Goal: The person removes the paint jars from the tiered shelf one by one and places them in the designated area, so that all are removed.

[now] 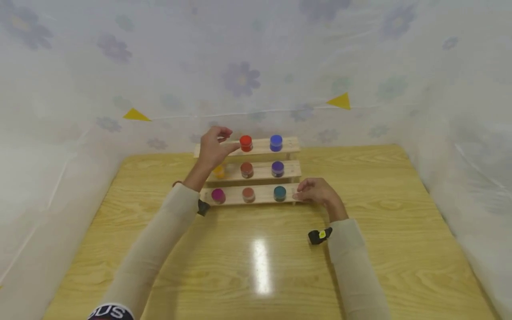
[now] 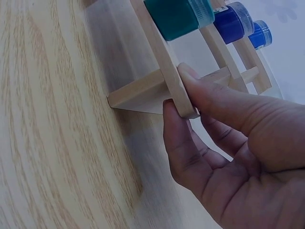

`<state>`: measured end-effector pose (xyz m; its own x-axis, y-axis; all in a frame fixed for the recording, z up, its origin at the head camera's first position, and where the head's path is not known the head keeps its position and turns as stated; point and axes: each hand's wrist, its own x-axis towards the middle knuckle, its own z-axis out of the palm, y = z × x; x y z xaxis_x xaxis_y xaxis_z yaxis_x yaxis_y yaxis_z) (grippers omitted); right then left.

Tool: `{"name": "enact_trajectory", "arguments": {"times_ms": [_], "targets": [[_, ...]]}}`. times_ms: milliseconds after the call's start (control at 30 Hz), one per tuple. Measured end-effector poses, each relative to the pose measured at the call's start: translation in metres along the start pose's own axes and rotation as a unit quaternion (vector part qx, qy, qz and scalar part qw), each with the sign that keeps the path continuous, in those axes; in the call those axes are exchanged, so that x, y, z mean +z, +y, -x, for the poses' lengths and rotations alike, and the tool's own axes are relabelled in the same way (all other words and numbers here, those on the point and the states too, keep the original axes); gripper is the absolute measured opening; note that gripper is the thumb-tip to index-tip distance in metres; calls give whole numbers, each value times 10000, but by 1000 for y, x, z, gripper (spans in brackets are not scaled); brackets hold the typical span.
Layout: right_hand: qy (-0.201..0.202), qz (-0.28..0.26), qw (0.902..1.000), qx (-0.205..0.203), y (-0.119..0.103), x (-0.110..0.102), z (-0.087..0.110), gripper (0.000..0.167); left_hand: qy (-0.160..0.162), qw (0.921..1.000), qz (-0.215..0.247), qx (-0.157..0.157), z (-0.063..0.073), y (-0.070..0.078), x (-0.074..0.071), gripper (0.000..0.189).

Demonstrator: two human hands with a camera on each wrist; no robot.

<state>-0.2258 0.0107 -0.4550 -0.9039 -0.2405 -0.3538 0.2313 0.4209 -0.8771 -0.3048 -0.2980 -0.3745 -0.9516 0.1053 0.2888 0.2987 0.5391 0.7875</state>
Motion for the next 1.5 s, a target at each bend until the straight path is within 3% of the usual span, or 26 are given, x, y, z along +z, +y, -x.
{"name": "enact_trajectory", "arguments": {"times_ms": [233,600,1000,1500], "targets": [[27,-49,9999,83,1,4,-1,27,-289,9987,213,-351,0,3,13,45],[-26,-112,9999,45,-2,3,-2,26,-80,9991,245,-331,0,6,26,40],[-5,-12,10000,16,1,2,-4,25,-43,9979,329,-562,2,7,22,38],[-50,-22,10000,-54,5,-3,-6,23,131,9960,534,-708,4,-8,4,40]]}}
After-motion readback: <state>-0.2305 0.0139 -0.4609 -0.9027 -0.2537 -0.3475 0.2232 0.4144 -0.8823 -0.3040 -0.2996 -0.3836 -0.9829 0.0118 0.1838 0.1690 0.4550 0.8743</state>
